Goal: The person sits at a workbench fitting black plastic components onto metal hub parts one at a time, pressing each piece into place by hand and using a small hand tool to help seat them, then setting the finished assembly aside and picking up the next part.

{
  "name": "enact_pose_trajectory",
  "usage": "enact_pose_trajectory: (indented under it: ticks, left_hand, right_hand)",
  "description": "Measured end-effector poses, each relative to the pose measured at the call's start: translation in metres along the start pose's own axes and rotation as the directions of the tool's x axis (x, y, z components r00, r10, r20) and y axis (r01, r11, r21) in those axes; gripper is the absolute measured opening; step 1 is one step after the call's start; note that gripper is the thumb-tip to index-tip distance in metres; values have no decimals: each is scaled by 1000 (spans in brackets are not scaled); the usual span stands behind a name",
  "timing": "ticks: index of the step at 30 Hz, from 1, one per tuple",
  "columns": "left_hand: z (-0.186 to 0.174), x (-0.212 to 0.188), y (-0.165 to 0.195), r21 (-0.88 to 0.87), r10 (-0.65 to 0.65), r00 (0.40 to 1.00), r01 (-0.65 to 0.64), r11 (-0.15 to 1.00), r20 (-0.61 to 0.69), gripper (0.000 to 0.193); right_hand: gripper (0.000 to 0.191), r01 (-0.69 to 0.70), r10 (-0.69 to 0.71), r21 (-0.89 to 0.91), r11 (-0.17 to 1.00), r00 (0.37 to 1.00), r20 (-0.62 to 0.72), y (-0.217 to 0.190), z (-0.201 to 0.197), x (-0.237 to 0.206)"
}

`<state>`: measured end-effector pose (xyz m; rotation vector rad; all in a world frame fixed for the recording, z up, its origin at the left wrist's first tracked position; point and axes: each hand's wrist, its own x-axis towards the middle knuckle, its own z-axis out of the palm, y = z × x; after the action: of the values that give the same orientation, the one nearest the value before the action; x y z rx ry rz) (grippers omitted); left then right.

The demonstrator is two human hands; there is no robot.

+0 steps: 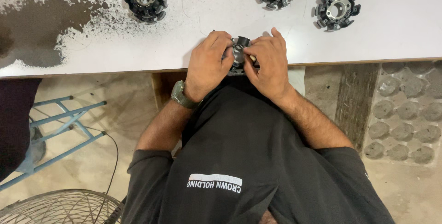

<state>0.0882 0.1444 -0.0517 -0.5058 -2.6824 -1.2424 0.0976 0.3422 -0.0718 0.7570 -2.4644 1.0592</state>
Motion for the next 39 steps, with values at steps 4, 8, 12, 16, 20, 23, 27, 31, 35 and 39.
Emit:
enact_pose_trajectory:
  ticks: [4,8,12,16,20,23,27,31,35,39]
  left_hand:
    - [1,-4,-3,23,-1,1000,0,1000,7,20]
    - [2,-9,-4,16,36,999,-35,999,-26,19]
    - [2,-13,-6,3,41,998,-41,999,-47,16]
    - [6,-16,-7,2,21,998,-21,1000,-51,18]
    - [0,-19,-9,-5,79,997,-79,997,-15,15]
    - [-27,-13,-27,183,190,968,-159,970,-166,18]
    - [-91,7,-87,541,279,899,-56,839,-339,65]
    - [-122,30,-126,527,91,994,-44,849,-64,94]
    - [-122,35,-106,560,111,994,-89,824,-5,105]
    - [-78,16,-52,417,195,977,-211,884,83,121]
  right_hand:
    - [31,8,-8,-2,1000,1000,-7,-1,-1,-2]
    - [32,62,-62,10,998,998,-22,-5,3,-5]
    - [35,50,-52,-45,998,998,-41,-7,10,-3]
    - [37,62,-65,-97,993,997,-33,-6,13,-2]
    - [38,88,-90,-113,990,996,-11,-3,9,0]
    - [35,33,-35,-130,991,999,-12,3,-1,2]
    - [27,-23,23,-170,985,1000,-3,26,-23,10]
    - [23,-17,19,-241,970,1000,4,50,-31,29]
    - [24,50,-77,-323,945,994,-73,61,-40,49]
    - [20,-47,13,-173,984,981,-192,47,-48,43]
